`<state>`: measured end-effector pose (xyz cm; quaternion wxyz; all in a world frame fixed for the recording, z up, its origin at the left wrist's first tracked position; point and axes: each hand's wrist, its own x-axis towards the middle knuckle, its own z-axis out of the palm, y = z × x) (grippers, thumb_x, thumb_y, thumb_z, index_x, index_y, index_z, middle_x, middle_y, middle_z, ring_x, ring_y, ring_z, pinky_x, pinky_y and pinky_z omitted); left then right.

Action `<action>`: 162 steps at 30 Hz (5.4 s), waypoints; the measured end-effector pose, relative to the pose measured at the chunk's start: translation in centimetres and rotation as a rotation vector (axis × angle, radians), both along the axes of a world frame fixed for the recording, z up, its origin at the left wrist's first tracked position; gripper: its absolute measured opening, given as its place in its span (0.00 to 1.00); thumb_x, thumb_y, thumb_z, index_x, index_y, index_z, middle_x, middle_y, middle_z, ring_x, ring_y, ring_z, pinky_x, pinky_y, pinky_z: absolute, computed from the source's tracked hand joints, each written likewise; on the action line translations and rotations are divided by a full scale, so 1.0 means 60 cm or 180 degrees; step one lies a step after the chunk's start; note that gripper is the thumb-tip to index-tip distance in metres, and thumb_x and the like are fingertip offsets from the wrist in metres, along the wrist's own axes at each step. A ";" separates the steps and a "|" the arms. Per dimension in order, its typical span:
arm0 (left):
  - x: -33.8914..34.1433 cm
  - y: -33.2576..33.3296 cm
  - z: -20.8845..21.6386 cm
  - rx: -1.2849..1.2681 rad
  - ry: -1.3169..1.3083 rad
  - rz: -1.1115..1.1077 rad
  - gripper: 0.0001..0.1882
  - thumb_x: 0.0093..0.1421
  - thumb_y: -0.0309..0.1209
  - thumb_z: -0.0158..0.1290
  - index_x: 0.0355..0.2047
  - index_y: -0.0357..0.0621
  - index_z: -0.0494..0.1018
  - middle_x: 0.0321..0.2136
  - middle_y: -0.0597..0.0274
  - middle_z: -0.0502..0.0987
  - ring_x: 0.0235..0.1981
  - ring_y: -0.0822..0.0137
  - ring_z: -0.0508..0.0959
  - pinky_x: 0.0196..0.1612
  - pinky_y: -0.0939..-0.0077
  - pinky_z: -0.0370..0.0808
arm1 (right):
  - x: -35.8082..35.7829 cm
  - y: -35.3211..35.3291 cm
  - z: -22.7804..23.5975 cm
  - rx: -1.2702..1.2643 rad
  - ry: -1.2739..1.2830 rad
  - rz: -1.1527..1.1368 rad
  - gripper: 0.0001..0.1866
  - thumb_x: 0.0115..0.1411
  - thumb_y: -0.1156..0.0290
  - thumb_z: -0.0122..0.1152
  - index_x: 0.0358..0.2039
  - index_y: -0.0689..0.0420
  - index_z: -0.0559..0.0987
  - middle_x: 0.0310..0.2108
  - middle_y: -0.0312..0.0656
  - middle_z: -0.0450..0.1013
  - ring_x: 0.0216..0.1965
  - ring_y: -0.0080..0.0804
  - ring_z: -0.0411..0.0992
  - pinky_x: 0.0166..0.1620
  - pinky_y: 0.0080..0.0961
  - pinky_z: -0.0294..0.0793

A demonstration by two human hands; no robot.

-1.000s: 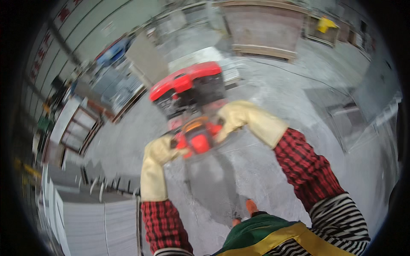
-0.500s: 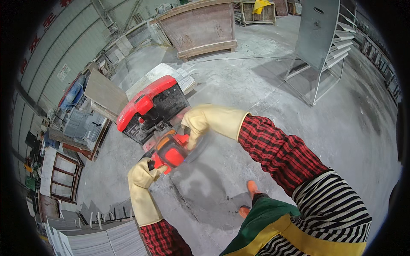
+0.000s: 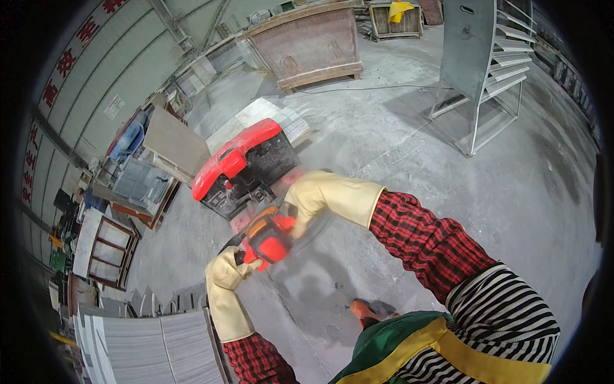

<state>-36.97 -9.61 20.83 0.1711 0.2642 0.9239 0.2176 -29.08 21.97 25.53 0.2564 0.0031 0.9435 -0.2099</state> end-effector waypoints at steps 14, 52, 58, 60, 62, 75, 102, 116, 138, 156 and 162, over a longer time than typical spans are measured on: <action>0.151 0.006 0.015 0.0025 0.0043 -0.0112 0.29 0.51 0.44 0.72 0.45 0.33 0.79 0.21 0.58 0.83 0.26 0.70 0.84 0.33 0.76 0.79 | 0.209 0.022 0.063 0.0093 0.0420 -0.0118 0.34 0.43 0.39 0.80 0.45 0.48 0.88 0.38 0.40 0.85 0.39 0.42 0.82 0.44 0.37 0.79; 0.530 -0.150 0.076 0.0228 0.0286 -0.0769 0.16 0.59 0.40 0.68 0.40 0.42 0.83 0.29 0.59 0.83 0.28 0.62 0.81 0.34 0.64 0.79 | 0.693 -0.061 0.126 0.0308 0.0203 0.0141 0.41 0.41 0.35 0.80 0.55 0.38 0.85 0.52 0.25 0.83 0.50 0.40 0.81 0.51 0.40 0.79; 0.672 -0.253 0.186 0.0395 0.0681 -0.0700 0.27 0.51 0.48 0.73 0.38 0.40 0.75 0.28 0.55 0.82 0.28 0.61 0.80 0.34 0.62 0.76 | 0.843 -0.094 0.247 -0.0529 0.0811 0.0327 0.35 0.36 0.39 0.84 0.44 0.43 0.89 0.41 0.30 0.86 0.43 0.39 0.82 0.46 0.40 0.79; 0.738 -0.149 0.271 0.0374 0.0355 -0.0672 0.26 0.49 0.47 0.73 0.34 0.39 0.76 0.26 0.55 0.81 0.28 0.61 0.81 0.32 0.62 0.76 | 0.904 -0.059 0.267 -0.0489 0.1453 -0.0015 0.34 0.34 0.42 0.85 0.43 0.44 0.89 0.40 0.31 0.86 0.42 0.39 0.82 0.44 0.37 0.79; 0.822 -0.097 0.319 0.0524 0.0168 -0.0618 0.18 0.49 0.35 0.71 0.34 0.38 0.79 0.23 0.59 0.80 0.23 0.66 0.78 0.28 0.66 0.76 | 0.911 -0.067 0.279 -0.0529 0.1372 -0.0115 0.33 0.35 0.42 0.86 0.41 0.45 0.89 0.40 0.32 0.85 0.43 0.40 0.82 0.46 0.36 0.81; 0.950 -0.153 0.548 0.0574 -0.0468 -0.0640 0.16 0.55 0.35 0.69 0.32 0.35 0.76 0.18 0.58 0.80 0.19 0.69 0.80 0.23 0.72 0.76 | 1.068 -0.170 0.547 -0.0156 0.0531 -0.0610 0.36 0.39 0.39 0.83 0.44 0.51 0.87 0.36 0.36 0.84 0.39 0.41 0.82 0.42 0.38 0.81; 1.228 -0.213 0.613 0.0601 -0.0469 -0.0451 0.20 0.53 0.32 0.73 0.38 0.29 0.78 0.23 0.56 0.83 0.22 0.68 0.83 0.25 0.74 0.79 | 1.341 -0.195 0.640 -0.0246 0.0109 -0.0448 0.41 0.41 0.40 0.84 0.53 0.49 0.84 0.47 0.39 0.83 0.48 0.45 0.82 0.50 0.42 0.81; 1.310 -0.365 0.676 0.0432 -0.0340 -0.0625 0.18 0.54 0.33 0.69 0.35 0.31 0.77 0.21 0.52 0.82 0.20 0.67 0.82 0.26 0.71 0.80 | 1.449 -0.409 0.650 -0.0563 0.1312 -0.0501 0.24 0.38 0.53 0.82 0.32 0.55 0.87 0.29 0.42 0.82 0.33 0.41 0.81 0.36 0.37 0.78; 2.008 -0.136 0.659 0.0489 -0.0529 -0.2614 0.27 0.50 0.44 0.74 0.42 0.37 0.80 0.27 0.54 0.82 0.26 0.60 0.80 0.33 0.64 0.78 | 2.157 -0.506 0.771 -0.0485 0.1369 -0.1419 0.18 0.41 0.58 0.80 0.31 0.54 0.87 0.28 0.46 0.81 0.32 0.44 0.79 0.35 0.41 0.77; 1.938 -0.650 0.696 0.0745 -0.0721 -0.2518 0.22 0.48 0.40 0.71 0.37 0.36 0.82 0.23 0.53 0.83 0.22 0.66 0.82 0.29 0.71 0.77 | 2.237 -0.878 0.820 0.0333 0.0033 -0.2318 0.28 0.35 0.48 0.84 0.33 0.54 0.87 0.27 0.44 0.81 0.32 0.42 0.80 0.35 0.38 0.78; 1.388 -0.885 0.689 0.0116 -0.0134 -0.1783 0.31 0.42 0.58 0.73 0.35 0.45 0.83 0.28 0.56 0.84 0.34 0.53 0.85 0.41 0.63 0.79 | 1.618 -1.023 0.725 -0.0924 -0.0402 -0.1866 0.32 0.39 0.42 0.84 0.37 0.54 0.87 0.28 0.37 0.82 0.30 0.32 0.80 0.33 0.32 0.77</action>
